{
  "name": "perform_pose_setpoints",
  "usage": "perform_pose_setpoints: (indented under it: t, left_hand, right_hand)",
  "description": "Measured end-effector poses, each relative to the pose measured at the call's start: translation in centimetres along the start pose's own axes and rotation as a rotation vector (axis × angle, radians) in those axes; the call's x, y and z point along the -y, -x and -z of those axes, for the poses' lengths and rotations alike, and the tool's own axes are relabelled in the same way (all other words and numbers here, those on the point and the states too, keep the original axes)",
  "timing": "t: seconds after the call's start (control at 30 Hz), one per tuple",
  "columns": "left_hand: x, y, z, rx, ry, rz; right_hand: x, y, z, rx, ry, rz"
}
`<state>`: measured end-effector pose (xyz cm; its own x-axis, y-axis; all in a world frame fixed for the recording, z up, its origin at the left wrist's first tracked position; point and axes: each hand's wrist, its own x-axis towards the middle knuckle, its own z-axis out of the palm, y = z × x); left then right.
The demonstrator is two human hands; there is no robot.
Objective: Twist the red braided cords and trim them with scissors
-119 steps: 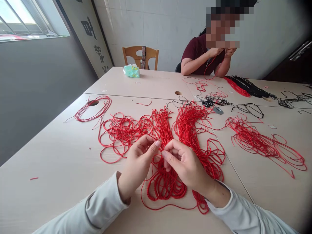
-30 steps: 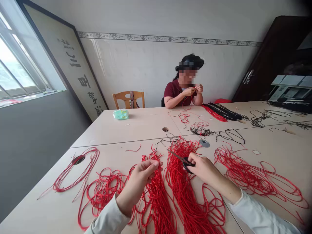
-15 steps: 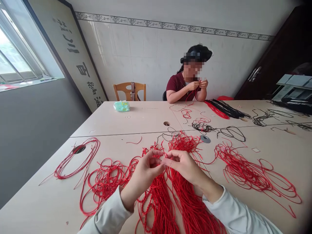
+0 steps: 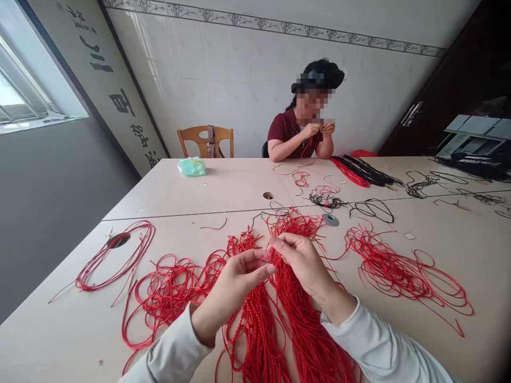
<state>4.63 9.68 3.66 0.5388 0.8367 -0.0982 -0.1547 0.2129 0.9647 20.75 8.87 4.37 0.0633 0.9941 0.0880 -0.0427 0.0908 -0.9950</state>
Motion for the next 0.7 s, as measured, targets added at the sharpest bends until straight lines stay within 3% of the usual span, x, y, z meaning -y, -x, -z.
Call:
perform_pose_setpoints:
  t: [0.23,0.47,0.7]
  left_hand:
    - [-0.44,0.13,0.26,0.016,-0.015,-0.015]
    - [-0.16,0.09,0.58,-0.059,-0.407,-0.155]
    - [-0.43,0.06,0.38,-0.054,-0.244,-0.116]
  right_hand:
    - [-0.06,0.07,0.14,0.177,-0.152,-0.131]
    - [0.18,0.62,-0.31,0.084,0.052,0.012]
    - [0.20,0.19,0.32,0.085,-0.027,-0.040]
